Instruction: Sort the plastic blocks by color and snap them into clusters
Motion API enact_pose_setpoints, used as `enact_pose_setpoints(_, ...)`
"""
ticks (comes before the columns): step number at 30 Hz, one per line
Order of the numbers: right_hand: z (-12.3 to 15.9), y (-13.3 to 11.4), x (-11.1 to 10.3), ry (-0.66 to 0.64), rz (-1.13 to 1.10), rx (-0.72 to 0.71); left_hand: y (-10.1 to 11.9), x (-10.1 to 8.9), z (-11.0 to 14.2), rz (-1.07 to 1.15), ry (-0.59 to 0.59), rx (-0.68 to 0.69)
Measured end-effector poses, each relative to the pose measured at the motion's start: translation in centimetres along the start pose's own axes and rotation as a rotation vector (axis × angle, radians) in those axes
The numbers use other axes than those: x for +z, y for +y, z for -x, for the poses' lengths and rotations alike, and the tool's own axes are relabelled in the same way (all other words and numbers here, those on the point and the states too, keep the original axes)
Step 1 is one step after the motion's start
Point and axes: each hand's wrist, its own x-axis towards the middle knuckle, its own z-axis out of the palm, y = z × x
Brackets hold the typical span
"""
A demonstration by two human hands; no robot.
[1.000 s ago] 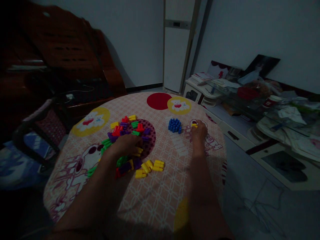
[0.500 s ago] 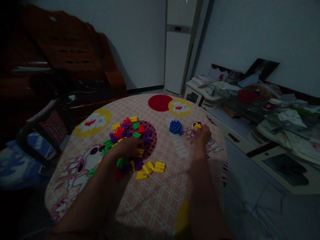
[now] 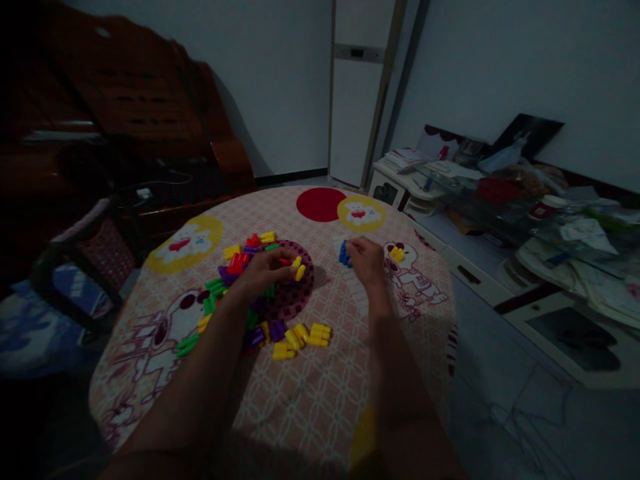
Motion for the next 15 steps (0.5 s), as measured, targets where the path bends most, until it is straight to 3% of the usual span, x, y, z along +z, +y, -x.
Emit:
enact_pose_setpoints(3, 1.3, -2.1, 2.5, -0.325, -0.193, 0.009, -0.2, 0.7, -0.3, 0.127, 0.057, -0.013)
enact_pose_setpoints(6, 2.3, -3.2, 3.8, -0.501, -0.3, -0.03, -0.5, 1.1, -0.4, 0.236, 0.116, 0.002)
enact_pose_setpoints(12, 3.1, -3.6, 4.7, -0.492, -0.218, -0.206, -1.0, 1.4, -0.6, 0.193, 0.128, 0.026)
enact_pose_setpoints(15, 3.0, -3.6, 4.6, -0.502, -0.204, -0.196, -1.3, 1.5, -0.7, 0.138, 0.113, 0.006)
